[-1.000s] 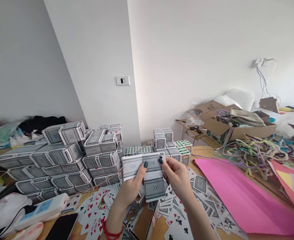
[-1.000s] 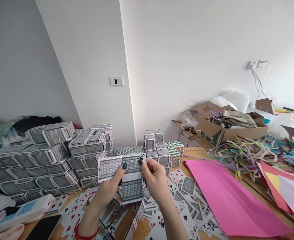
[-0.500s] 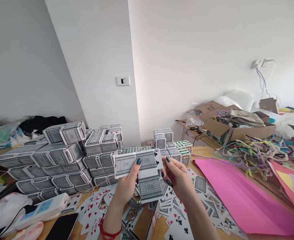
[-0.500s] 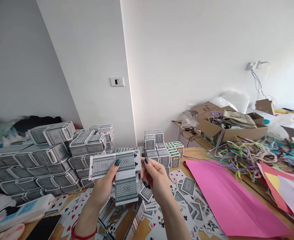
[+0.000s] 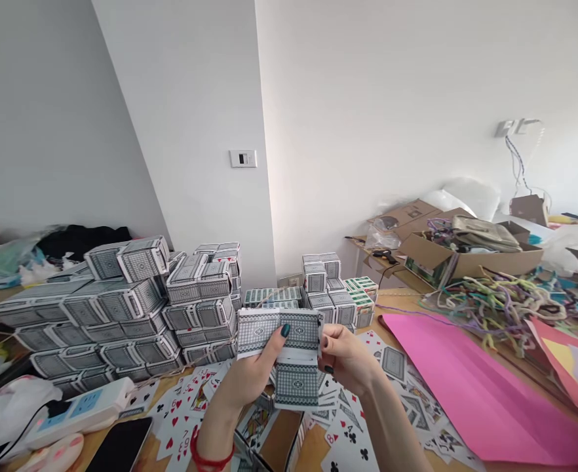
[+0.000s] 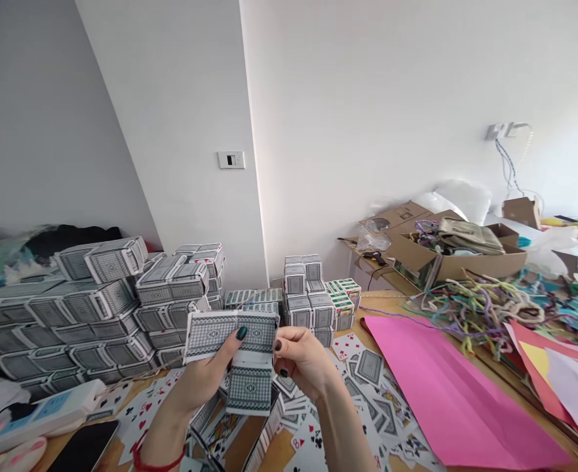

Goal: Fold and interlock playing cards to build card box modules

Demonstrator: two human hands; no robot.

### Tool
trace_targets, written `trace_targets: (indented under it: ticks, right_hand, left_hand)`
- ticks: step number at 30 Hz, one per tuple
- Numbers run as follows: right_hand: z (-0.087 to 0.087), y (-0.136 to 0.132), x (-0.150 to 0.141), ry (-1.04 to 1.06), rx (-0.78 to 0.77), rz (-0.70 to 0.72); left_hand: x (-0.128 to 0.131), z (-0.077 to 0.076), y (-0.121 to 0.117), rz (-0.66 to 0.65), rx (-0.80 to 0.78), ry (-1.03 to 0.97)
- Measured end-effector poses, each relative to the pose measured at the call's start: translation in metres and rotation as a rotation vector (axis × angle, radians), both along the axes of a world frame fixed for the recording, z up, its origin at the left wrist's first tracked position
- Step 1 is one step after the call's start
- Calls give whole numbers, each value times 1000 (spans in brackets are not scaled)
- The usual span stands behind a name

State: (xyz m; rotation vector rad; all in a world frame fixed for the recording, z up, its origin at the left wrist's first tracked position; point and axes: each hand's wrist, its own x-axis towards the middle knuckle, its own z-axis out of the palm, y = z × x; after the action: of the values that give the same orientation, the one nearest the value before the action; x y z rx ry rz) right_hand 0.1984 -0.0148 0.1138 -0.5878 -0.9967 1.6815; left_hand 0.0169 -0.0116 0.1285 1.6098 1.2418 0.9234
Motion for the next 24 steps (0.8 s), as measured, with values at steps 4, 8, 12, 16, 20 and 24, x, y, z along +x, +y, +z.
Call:
trace_targets:
  ticks: [4, 8, 12, 16, 20, 24]
  right_hand:
    - [3, 1, -2, -48, -19, -108]
    - [6, 1, -9, -164, -46, -251]
    - [8, 0, -12, -282, 23, -362]
    - [9, -1, -12, -271, 143, -333]
    - [4, -3, -15, -195, 141, -319]
    - [3, -6, -21, -260, 193, -412]
  left_hand:
    - [1, 10, -2, -34, 95, 63]
    - [4, 17, -4, -23, 189, 123]
    - [3, 9, 1, 5, 153, 91]
    - [6, 3, 6, -14, 123, -94]
    - [13, 4, 5, -44, 112, -246]
    - [18, 5, 1, -36, 77, -253]
